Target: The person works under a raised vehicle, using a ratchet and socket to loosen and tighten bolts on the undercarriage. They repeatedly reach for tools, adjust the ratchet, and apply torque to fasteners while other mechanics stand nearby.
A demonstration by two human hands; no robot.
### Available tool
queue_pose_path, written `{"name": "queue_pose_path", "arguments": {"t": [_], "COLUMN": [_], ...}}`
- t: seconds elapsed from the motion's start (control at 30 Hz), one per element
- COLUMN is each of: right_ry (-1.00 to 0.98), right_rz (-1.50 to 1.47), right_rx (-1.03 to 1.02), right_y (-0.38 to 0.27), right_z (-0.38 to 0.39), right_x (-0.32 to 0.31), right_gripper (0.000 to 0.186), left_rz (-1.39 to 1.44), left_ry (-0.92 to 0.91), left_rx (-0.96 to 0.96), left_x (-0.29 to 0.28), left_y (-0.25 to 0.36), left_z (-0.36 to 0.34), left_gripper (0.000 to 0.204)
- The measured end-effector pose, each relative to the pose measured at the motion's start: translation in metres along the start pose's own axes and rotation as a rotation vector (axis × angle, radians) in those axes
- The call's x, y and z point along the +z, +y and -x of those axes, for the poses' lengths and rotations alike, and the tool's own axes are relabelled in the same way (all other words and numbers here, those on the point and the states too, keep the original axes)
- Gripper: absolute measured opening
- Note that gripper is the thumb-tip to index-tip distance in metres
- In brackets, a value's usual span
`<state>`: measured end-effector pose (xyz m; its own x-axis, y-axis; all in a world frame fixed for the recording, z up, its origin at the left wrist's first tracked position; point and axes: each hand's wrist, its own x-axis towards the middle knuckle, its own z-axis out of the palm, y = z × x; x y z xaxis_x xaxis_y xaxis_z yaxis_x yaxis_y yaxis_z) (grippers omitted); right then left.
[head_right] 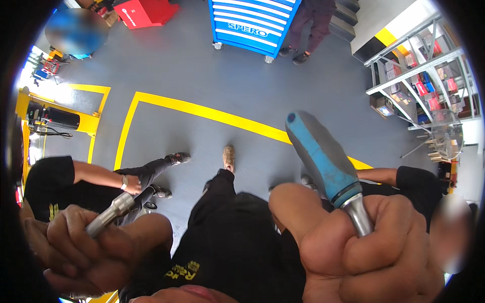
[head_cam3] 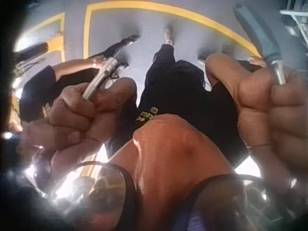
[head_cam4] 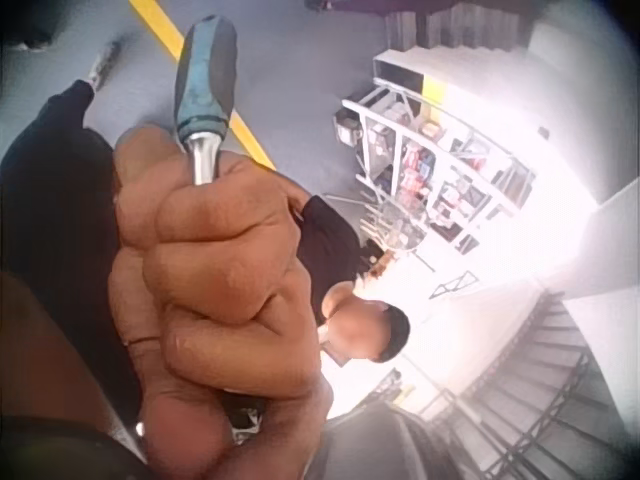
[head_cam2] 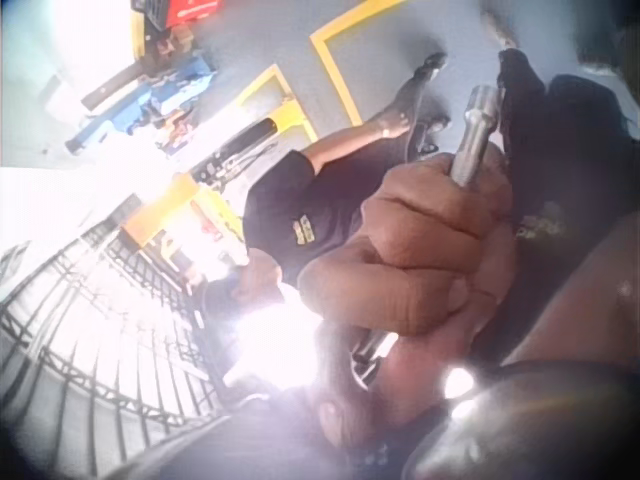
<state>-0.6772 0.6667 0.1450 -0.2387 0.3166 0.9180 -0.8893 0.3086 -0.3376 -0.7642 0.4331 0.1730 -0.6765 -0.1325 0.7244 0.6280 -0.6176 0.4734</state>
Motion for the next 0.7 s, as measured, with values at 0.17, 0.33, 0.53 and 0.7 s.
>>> {"name": "queue_pose_path", "arguments": {"t": [0.17,0.33,0.53,0.7], "right_ry": [-0.015,0.305,0.717,0.702], "right_rz": [-0.135,-0.136,-0.061,-0.836], "right_rx": [0.027,0.19,1.259,2.147], "right_y": [0.099,0.192,0.424,0.565], "right_z": [-0.075,-0.114,-0.021,0.068], "right_x": [0.003,-0.031,-0.051,-0.017], "right_gripper": [0.019,0.02,0.025,0.015], "left_rz": [0.484,-0.086,-0.397,-0.36], "left_ry": [-0.105,0.074,0.225,0.38], "left_rx": [-0.131,-0.094,-0.869,-1.523], "left_x": [-0.015,-0.045,-0.106,-0.217], "left_y": [-0.084,-0.189,-0.398,-0.555], "left_z": [-0.086,-0.149,-0.159,-0.09], "left_gripper": [0.01,0.014,0.025,0.037]}}
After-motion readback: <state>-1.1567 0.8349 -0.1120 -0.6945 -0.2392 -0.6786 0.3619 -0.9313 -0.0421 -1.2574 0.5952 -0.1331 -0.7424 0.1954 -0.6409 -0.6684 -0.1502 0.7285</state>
